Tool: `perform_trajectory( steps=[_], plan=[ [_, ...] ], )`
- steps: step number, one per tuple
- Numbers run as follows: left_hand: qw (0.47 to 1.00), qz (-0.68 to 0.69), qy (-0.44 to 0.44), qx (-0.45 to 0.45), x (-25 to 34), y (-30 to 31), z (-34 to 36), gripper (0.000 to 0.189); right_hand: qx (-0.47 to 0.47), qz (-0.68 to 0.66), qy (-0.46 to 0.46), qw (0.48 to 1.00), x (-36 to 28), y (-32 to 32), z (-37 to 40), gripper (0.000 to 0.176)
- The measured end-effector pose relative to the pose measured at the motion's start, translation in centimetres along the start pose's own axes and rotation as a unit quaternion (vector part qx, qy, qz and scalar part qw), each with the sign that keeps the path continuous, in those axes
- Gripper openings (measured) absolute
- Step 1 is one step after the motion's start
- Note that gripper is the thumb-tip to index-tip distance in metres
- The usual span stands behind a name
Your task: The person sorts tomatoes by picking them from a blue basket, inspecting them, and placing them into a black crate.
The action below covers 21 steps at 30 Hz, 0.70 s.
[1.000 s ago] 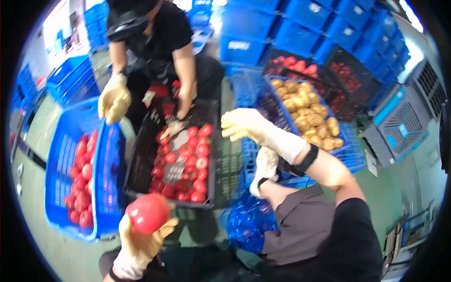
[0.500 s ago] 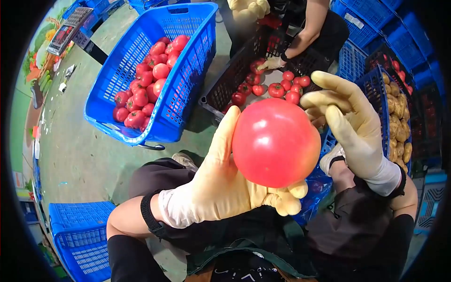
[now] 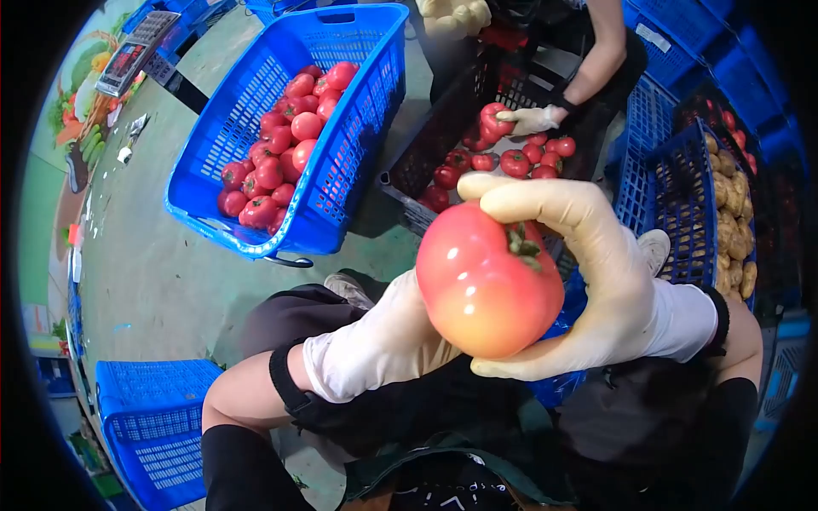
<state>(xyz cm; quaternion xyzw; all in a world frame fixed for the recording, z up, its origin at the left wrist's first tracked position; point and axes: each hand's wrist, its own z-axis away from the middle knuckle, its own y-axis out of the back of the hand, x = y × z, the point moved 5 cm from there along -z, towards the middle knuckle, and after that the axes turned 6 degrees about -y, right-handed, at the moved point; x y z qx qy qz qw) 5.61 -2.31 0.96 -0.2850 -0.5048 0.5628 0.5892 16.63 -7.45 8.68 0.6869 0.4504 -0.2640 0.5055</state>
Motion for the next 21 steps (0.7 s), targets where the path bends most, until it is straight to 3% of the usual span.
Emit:
perform_trajectory(
  steps=[5, 6, 7, 9, 11, 13, 14, 17, 19, 21],
  plan=[
    [0.996, 0.049, -0.021, -0.071, 0.6, -1.5, -0.1, 0.053, 0.010, 0.093, 0.071, 0.993, -0.4, 0.6, -0.1, 0.084],
    [0.988, 0.018, -0.040, -0.147, 0.6, -1.7, 0.2, 0.065, 0.016, 0.122, 0.090, 0.988, -0.3, 0.7, -0.2, 0.085],
    [0.988, 0.018, -0.041, -0.148, 0.3, -1.7, 0.4, 0.065, 0.022, 0.152, 0.108, 0.982, -0.4, 0.8, -0.2, 0.087],
    [0.969, -0.156, -0.139, -0.132, 0.3, -1.9, 0.8, 0.070, 0.031, 0.174, 0.109, 0.978, -0.7, 0.4, -0.2, 0.090],
    [0.964, -0.192, -0.131, -0.131, 0.7, -2.0, 1.0, 0.073, 0.040, 0.193, 0.111, 0.974, -1.2, -0.4, -0.1, 0.093],
    [0.974, -0.141, -0.069, -0.162, 0.6, -1.6, 1.2, 0.072, 0.073, 0.138, 0.041, 0.987, -1.0, -0.4, 0.0, 0.098],
    [0.974, -0.114, -0.079, -0.180, 0.7, -1.1, 1.2, 0.072, 0.061, 0.091, -0.012, 0.994, -0.8, -0.3, -0.2, 0.093],
    [0.971, -0.106, -0.070, -0.205, 0.4, -0.5, 1.3, 0.072, 0.036, 0.155, 0.030, 0.987, -1.3, -0.1, -0.4, 0.082],
    [0.983, -0.093, -0.047, -0.151, -0.1, -0.8, 1.3, 0.066, 0.057, 0.177, 0.056, 0.981, -1.3, -0.1, -0.5, 0.075],
    [0.966, -0.177, -0.158, -0.101, 0.6, -0.9, 1.1, 0.057, 0.066, 0.310, 0.101, 0.943, -1.2, -0.2, -0.4, 0.075]
  ],
)
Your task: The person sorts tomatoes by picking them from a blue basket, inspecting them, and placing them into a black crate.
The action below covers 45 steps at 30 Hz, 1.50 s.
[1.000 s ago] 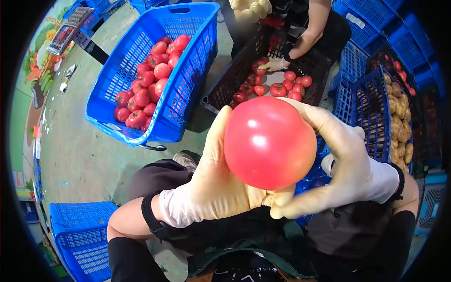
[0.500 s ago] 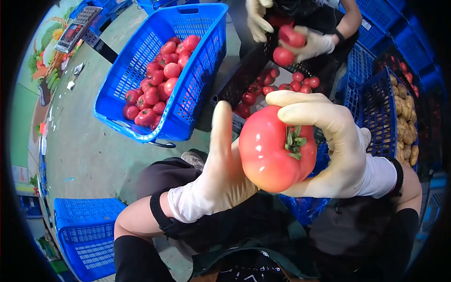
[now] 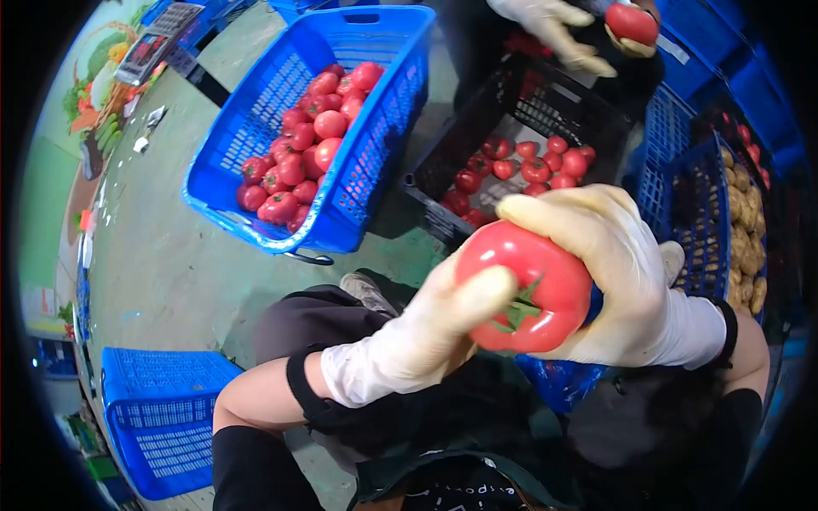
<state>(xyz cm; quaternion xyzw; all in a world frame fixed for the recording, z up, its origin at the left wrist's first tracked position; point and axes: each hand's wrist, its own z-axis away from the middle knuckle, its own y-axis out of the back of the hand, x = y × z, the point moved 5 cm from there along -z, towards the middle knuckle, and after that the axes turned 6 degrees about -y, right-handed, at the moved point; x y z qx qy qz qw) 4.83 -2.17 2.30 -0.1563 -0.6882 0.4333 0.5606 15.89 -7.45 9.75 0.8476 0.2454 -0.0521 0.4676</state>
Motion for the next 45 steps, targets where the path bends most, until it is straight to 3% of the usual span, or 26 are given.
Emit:
perform_trajectory(
  steps=[6, 8, 9, 10, 11, 12, 14, 16, 20, 22, 24, 25, 26, 28, 29, 33, 36, 37, 38, 39, 40, 41, 42, 43, 44, 45],
  plan=[
    [0.990, -0.023, 0.053, 0.125, 2.3, 4.3, -0.8, 0.046, -0.200, -0.098, -0.164, 0.961, 3.6, -0.9, 0.5, 0.089],
    [0.960, -0.034, -0.111, 0.254, 5.4, 8.0, -1.2, 0.046, -0.214, -0.138, -0.241, 0.937, 6.6, 0.0, 1.1, 0.068],
    [0.959, -0.087, -0.178, 0.202, 7.8, 10.2, -0.9, 0.046, -0.229, -0.144, -0.282, 0.921, 8.8, 0.2, 1.9, 0.060],
    [0.932, 0.033, -0.222, 0.283, 8.9, 12.4, 0.0, 0.050, -0.245, -0.146, -0.330, 0.900, 11.0, 0.3, 2.8, 0.052],
    [0.940, 0.184, -0.238, 0.159, 9.6, 13.4, 0.4, 0.058, -0.292, -0.112, -0.356, 0.881, 12.5, 0.4, 3.3, 0.048],
    [0.928, 0.266, -0.191, 0.177, 9.7, 13.4, 1.1, 0.064, -0.338, -0.081, -0.376, 0.859, 14.2, 0.3, 3.8, 0.044],
    [0.944, 0.179, -0.158, 0.229, 9.0, 12.4, 1.6, 0.062, -0.424, 0.003, -0.407, 0.809, 17.2, -0.7, 3.9, 0.042],
    [0.962, 0.083, -0.090, 0.245, 7.8, 12.0, 1.7, 0.059, -0.498, 0.090, -0.313, 0.804, 20.6, -4.1, 4.1, 0.041],
    [0.972, 0.033, -0.011, 0.233, 6.3, 10.2, 1.4, 0.058, -0.601, 0.134, -0.306, 0.726, 25.0, -14.0, 4.4, 0.041],
    [0.954, 0.016, 0.004, 0.298, 6.3, 9.1, 1.5, 0.053, -0.542, -0.092, -0.252, 0.796, 27.0, -18.1, 6.2, 0.048],
    [0.950, -0.020, 0.014, 0.310, 6.5, 9.0, 1.9, 0.053, -0.557, -0.074, -0.341, 0.754, 34.0, -27.7, 12.0, 0.062],
    [0.954, -0.026, 0.004, 0.298, 6.5, 9.4, 2.1, 0.052, -0.601, 0.051, -0.274, 0.749, 33.4, -29.3, 11.8, 0.056],
    [0.957, -0.035, -0.005, 0.287, 6.6, 9.7, 2.4, 0.052, -0.630, 0.173, -0.200, 0.730, 32.6, -30.9, 11.7, 0.050],
    [0.958, 0.000, -0.018, 0.287, 6.7, 10.1, 2.9, 0.052, -0.698, 0.210, -0.371, 0.576, 34.6, -34.3, 14.9, 0.076],
    [0.962, -0.007, -0.014, 0.272, 6.6, 10.2, 3.0, 0.051, -0.706, 0.283, -0.335, 0.556, 34.4, -35.8, 15.6, 0.075],
    [0.969, -0.068, 0.052, 0.231, 7.0, 9.8, 2.8, 0.049, -0.613, 0.372, -0.344, 0.607, 37.0, -37.5, 17.8, 0.063],
    [0.966, -0.081, 0.046, 0.240, 6.8, 9.9, 2.3, 0.050, -0.657, 0.260, -0.347, 0.616, 37.8, -36.2, 17.5, 0.064],
    [0.964, -0.084, 0.051, 0.247, 6.6, 10.0, 2.2, 0.050, -0.505, 0.201, -0.275, 0.793, 36.3, -34.0, 15.3, 0.062],
    [0.960, -0.098, 0.083, 0.248, 6.4, 9.9, 2.1, 0.050, -0.415, 0.065, -0.234, 0.877, 33.2, -30.6, 11.6, 0.052],
    [0.953, -0.109, 0.080, 0.272, 6.4, 9.8, 1.9, 0.050, -0.534, 0.061, -0.347, 0.769, 32.7, -29.5, 9.8, 0.042],
    [0.945, -0.120, 0.076, 0.294, 6.2, 9.5, 1.6, 0.051, -0.519, 0.001, -0.399, 0.756, 30.9, -27.0, 6.9, 0.032],
    [0.931, -0.122, 0.079, 0.335, 5.8, 9.6, 1.3, 0.054, -0.423, -0.099, -0.353, 0.829, 30.6, -25.3, 5.9, 0.027],
    [0.919, -0.127, 0.081, 0.364, 5.3, 9.9, 1.3, 0.060, -0.455, -0.231, -0.373, 0.775, 28.9, -23.9, 4.3, 0.029],
    [0.911, -0.095, 0.093, 0.390, 4.9, 10.1, 1.3, 0.062, -0.487, -0.207, -0.467, 0.709, 23.1, -19.5, 0.6, 0.037],
    [0.901, -0.063, 0.105, 0.416, 4.4, 10.3, 1.4, 0.065, -0.504, -0.242, -0.445, 0.699, 20.8, -17.7, -0.6, 0.041],
    [0.898, -0.033, 0.119, 0.422, 3.8, 10.5, 1.5, 0.069, -0.542, -0.289, -0.438, 0.656, 18.9, -16.3, -1.0, 0.069]
  ],
)
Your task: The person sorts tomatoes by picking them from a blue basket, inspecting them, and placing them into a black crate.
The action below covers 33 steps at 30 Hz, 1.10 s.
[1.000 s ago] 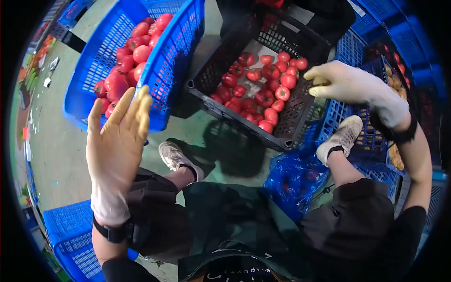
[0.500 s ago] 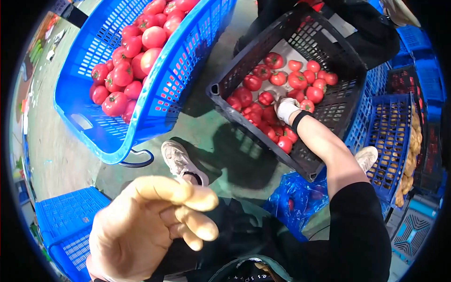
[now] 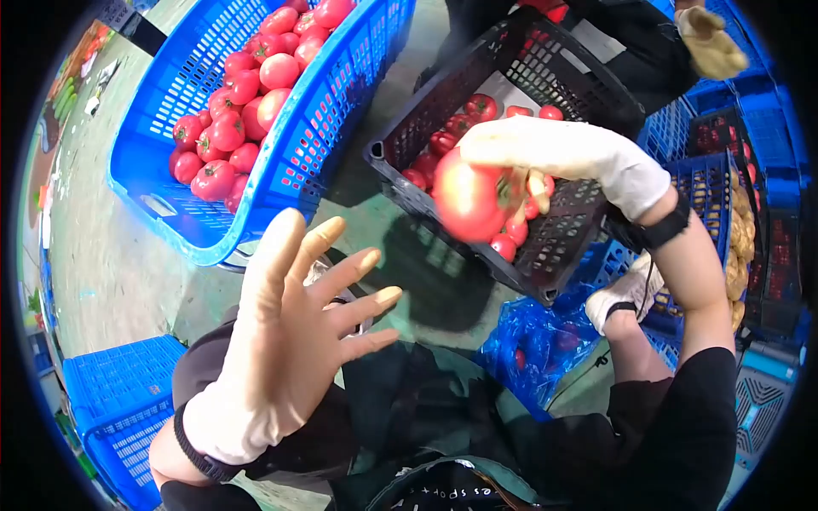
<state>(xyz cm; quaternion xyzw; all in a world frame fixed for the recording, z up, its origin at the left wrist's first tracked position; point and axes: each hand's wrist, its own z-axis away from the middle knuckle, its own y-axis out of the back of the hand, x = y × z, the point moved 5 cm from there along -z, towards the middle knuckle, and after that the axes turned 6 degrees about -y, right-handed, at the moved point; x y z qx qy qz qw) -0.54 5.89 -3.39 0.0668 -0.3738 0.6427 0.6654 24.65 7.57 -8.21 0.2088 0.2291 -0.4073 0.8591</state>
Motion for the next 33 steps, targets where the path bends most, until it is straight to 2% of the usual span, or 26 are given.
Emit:
perform_trajectory(
  steps=[1, 3, 4, 5, 6, 7, 8, 9, 10, 11, 13, 14, 15, 17, 18, 20, 24, 26, 27, 29, 30, 31, 32, 33],
  plan=[
    [1.000, -0.003, -0.001, -0.003, -0.4, -0.2, -0.1, 0.069, -0.090, -0.114, 0.067, 0.987, -1.8, -1.4, 1.6, 0.078],
    [0.963, 0.178, 0.082, -0.184, -1.6, -2.4, 0.6, 0.069, -0.030, -0.127, 0.094, 0.987, -1.5, -0.9, 1.2, 0.085],
    [0.971, 0.106, 0.104, -0.187, -2.0, -2.1, 1.0, 0.068, 0.044, -0.101, 0.063, 0.992, 1.1, 1.0, -1.5, 0.081],
    [0.974, 0.089, 0.095, -0.187, -1.9, -2.8, 1.9, 0.067, 0.112, -0.051, 0.041, 0.991, 3.9, 2.4, -4.1, 0.065],
    [0.976, 0.098, 0.093, -0.174, -1.9, -3.1, 2.3, 0.068, 0.117, -0.055, 0.051, 0.990, 10.2, 3.9, -8.9, 0.046],
    [0.977, 0.108, 0.091, -0.158, -1.9, -3.1, 2.6, 0.069, 0.089, -0.163, 0.126, 0.975, 10.8, 2.5, -6.2, 0.028],
    [0.972, 0.146, 0.082, -0.165, -1.9, -2.9, 2.1, 0.071, 0.058, 0.038, 0.055, 0.996, 13.1, 2.5, -9.9, 0.020],
    [0.966, 0.183, 0.070, -0.170, -1.7, -2.6, 1.4, 0.072, 0.101, 0.384, 0.157, 0.904, 15.5, 1.6, -14.0, 0.016],
    [0.966, 0.212, 0.064, -0.134, -1.2, -2.3, 0.9, 0.074, 0.044, 0.340, 0.068, 0.937, 20.4, 1.6, -17.2, 0.020],
    [0.963, 0.222, 0.073, -0.136, -0.9, -1.9, 0.4, 0.074, 0.025, 0.419, -0.097, 0.902, 22.2, 1.1, -17.6, 0.037],
    [0.952, 0.253, 0.091, -0.145, -0.2, -1.6, 0.1, 0.076, -0.042, 0.509, -0.097, 0.854, 21.9, -0.9, -18.4, 0.039],
    [0.918, 0.350, 0.140, -0.123, 0.0, -1.5, 0.2, 0.078, -0.061, 0.493, -0.116, 0.860, 22.6, -1.7, -19.0, 0.041],
    [0.914, 0.338, 0.138, -0.180, -0.1, -0.9, -0.1, 0.079, -0.082, 0.474, -0.138, 0.866, 23.3, -2.1, -19.7, 0.043],
    [0.953, 0.269, 0.114, -0.080, 0.5, -0.4, 0.3, 0.051, -0.119, 0.481, -0.177, 0.850, 23.8, -2.0, -20.6, 0.040],
    [0.953, 0.271, 0.113, -0.078, 0.6, -0.1, 0.2, 0.051, -0.121, 0.484, -0.176, 0.849, 24.1, -2.1, -20.8, 0.040],
    [0.940, 0.293, 0.112, -0.136, 0.9, -0.2, 0.3, 0.045, -0.127, 0.493, -0.204, 0.836, 24.5, -2.1, -21.0, 0.037],
    [0.945, 0.290, 0.069, -0.135, 1.2, -0.2, 0.2, 0.044, -0.132, 0.516, -0.262, 0.805, 25.2, -2.3, -21.2, 0.033],
    [0.953, 0.280, 0.047, -0.104, 1.2, 0.2, 0.2, 0.043, -0.124, 0.527, -0.278, 0.794, 25.0, -2.6, -21.3, 0.032],
    [0.953, 0.282, 0.043, -0.106, 1.2, 0.2, 0.4, 0.043, -0.062, 0.557, -0.253, 0.789, 24.1, -2.8, -21.5, 0.030],
    [0.939, 0.292, 0.041, -0.175, 1.4, -0.5, 0.9, 0.043, 0.063, 0.608, -0.203, 0.765, 22.5, -2.4, -20.9, 0.027],
    [0.942, 0.289, 0.029, -0.166, 1.3, -0.5, 0.9, 0.044, 0.156, 0.562, -0.137, 0.801, 22.1, -1.4, -19.0, 0.037],
    [0.945, 0.285, 0.020, -0.158, 1.3, -0.5, 0.8, 0.045, 0.285, 0.235, -0.207, 0.906, 20.6, 0.2, -16.9, 0.041],
    [0.941, 0.273, 0.022, -0.197, 1.3, -0.9, 1.0, 0.048, 0.252, 0.330, -0.133, 0.900, 22.1, 1.7, -18.6, 0.045],
    [0.947, 0.246, 0.005, -0.205, 1.4, -1.0, 1.2, 0.049, 0.259, 0.502, 0.124, 0.816, 15.3, 1.3, -13.7, 0.056]
  ],
)
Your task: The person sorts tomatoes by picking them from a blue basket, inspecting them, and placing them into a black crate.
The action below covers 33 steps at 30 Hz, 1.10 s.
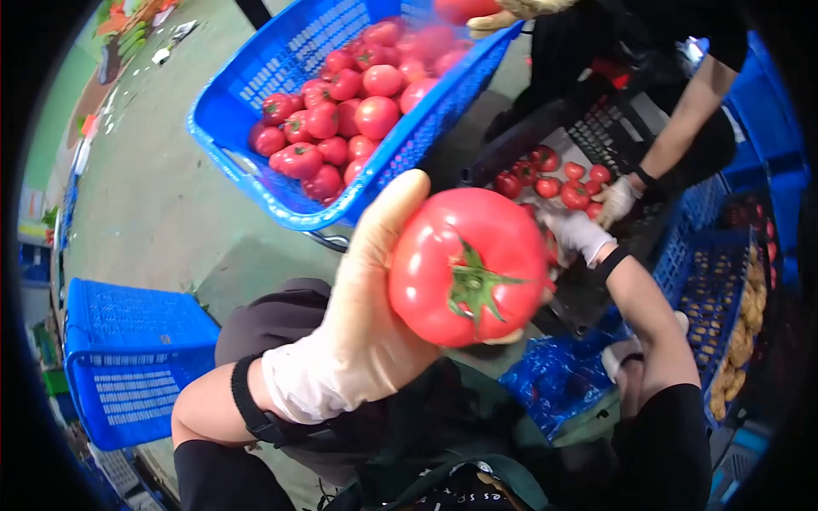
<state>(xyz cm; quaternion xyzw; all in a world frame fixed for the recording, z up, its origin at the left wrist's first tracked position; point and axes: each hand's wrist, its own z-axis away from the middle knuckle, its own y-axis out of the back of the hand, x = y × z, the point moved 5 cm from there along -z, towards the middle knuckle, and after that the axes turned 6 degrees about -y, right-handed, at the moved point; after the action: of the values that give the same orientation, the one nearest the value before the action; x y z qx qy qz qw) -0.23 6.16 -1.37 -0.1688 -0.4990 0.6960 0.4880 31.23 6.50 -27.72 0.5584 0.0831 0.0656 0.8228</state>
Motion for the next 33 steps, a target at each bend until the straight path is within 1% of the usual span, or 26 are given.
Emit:
perform_trajectory(
  steps=[1, 2, 3, 4, 5, 6, 7, 8, 9, 10, 11, 12, 13, 14, 16, 17, 18, 20, 22, 23, 24, 28, 30, 31, 33],
  plan=[
    [1.000, -0.015, -0.011, 0.018, -0.1, 0.2, 0.0, 0.061, -0.157, -0.075, -0.061, 0.983, -3.6, 8.4, 1.6, 0.077],
    [0.999, -0.030, -0.023, 0.036, -0.2, 0.4, 0.0, 0.073, -0.086, -0.058, -0.096, 0.990, -3.5, 10.7, 2.1, 0.093],
    [0.999, -0.024, -0.018, 0.039, -0.4, 0.4, 0.0, 0.071, -0.017, -0.112, -0.014, 0.993, -4.7, 14.9, 3.6, 0.088],
    [0.998, -0.034, -0.026, 0.037, -0.7, 0.3, 0.1, 0.065, 0.050, -0.164, 0.027, 0.985, -6.2, 18.6, 5.8, 0.085],
    [0.997, -0.064, -0.020, 0.025, -1.2, 0.5, 0.1, 0.062, 0.037, -0.250, -0.003, 0.968, -8.3, 22.6, 8.5, 0.083],
    [0.995, -0.094, -0.015, 0.013, -1.6, 0.5, 0.1, 0.058, 0.089, -0.264, 0.059, 0.959, -9.8, 25.2, 10.5, 0.083],
    [0.991, -0.132, -0.016, 0.010, -2.0, 0.3, 0.4, 0.055, 0.128, -0.291, 0.092, 0.943, -11.5, 27.3, 12.3, 0.084],
    [0.985, -0.169, -0.018, 0.008, -2.5, 0.1, 0.7, 0.052, 0.122, -0.342, 0.050, 0.930, -12.8, 28.5, 14.3, 0.088],
    [0.984, -0.176, 0.012, 0.007, -3.1, -0.5, 1.3, 0.063, 0.149, -0.349, 0.069, 0.923, -14.1, 29.5, 16.0, 0.090],
    [0.984, -0.178, 0.015, 0.000, -3.3, -0.5, 1.4, 0.063, 0.176, -0.356, 0.089, 0.914, -15.0, 30.1, 17.5, 0.092],
    [0.986, -0.153, 0.041, -0.059, -3.6, -1.0, 1.7, 0.065, 0.179, -0.354, 0.082, 0.914, -15.5, 30.0, 18.6, 0.092],
    [0.983, -0.127, 0.067, -0.116, -3.9, -1.6, 2.0, 0.068, 0.212, -0.355, 0.079, 0.907, -15.8, 30.2, 19.7, 0.095],
    [0.971, -0.129, 0.096, -0.175, -4.2, -2.7, 2.4, 0.087, 0.246, -0.355, 0.076, 0.898, -16.1, 30.3, 20.7, 0.098],
    [0.970, -0.132, 0.099, -0.178, -4.4, -3.0, 2.5, 0.087, 0.250, -0.355, 0.072, 0.898, -16.4, 29.9, 21.3, 0.098],
    [0.949, -0.118, 0.095, -0.275, -4.8, -4.4, 3.3, 0.098, 0.307, -0.338, 0.083, 0.886, -17.0, 29.3, 22.5, 0.105],
    [0.943, -0.138, 0.097, -0.286, -4.8, -4.7, 3.5, 0.101, 0.329, -0.310, 0.067, 0.890, -17.3, 29.1, 23.1, 0.107],
    [0.943, -0.142, 0.102, -0.284, -4.9, -4.3, 3.3, 0.101, 0.332, -0.314, 0.064, 0.887, -17.4, 29.1, 23.4, 0.107],
    [0.915, -0.021, 0.146, -0.375, -5.1, -4.1, 3.4, 0.096, 0.337, -0.341, 0.073, 0.875, -17.7, 29.0, 23.8, 0.106],
    [0.915, -0.019, 0.143, -0.375, -5.2, -4.4, 3.5, 0.098, 0.332, -0.355, 0.057, 0.872, -17.9, 29.2, 24.3, 0.108],
    [0.932, -0.111, 0.125, -0.321, -5.3, -4.3, 3.4, 0.100, 0.320, -0.365, 0.062, 0.872, -17.8, 29.3, 24.3, 0.109],
    [0.938, -0.201, 0.106, -0.263, -5.2, -4.0, 3.2, 0.103, 0.308, -0.375, 0.067, 0.872, -17.7, 29.3, 24.4, 0.109],
    [0.937, -0.214, 0.102, -0.256, -5.7, -4.4, 3.3, 0.103, 0.290, -0.417, 0.094, 0.857, -17.7, 29.2, 24.3, 0.114],
    [0.933, -0.232, 0.108, -0.254, -5.5, -4.5, 3.3, 0.105, 0.299, -0.463, 0.098, 0.829, -17.4, 28.8, 24.2, 0.101],
    [0.932, -0.233, 0.108, -0.255, -5.5, -4.5, 3.2, 0.105, 0.301, -0.463, 0.098, 0.828, -17.1, 28.9, 24.0, 0.101],
    [0.916, -0.231, 0.159, -0.288, -5.7, -4.7, 3.2, 0.106, 0.336, -0.267, 0.169, 0.887, -17.6, 29.7, 24.0, 0.083]
  ],
)
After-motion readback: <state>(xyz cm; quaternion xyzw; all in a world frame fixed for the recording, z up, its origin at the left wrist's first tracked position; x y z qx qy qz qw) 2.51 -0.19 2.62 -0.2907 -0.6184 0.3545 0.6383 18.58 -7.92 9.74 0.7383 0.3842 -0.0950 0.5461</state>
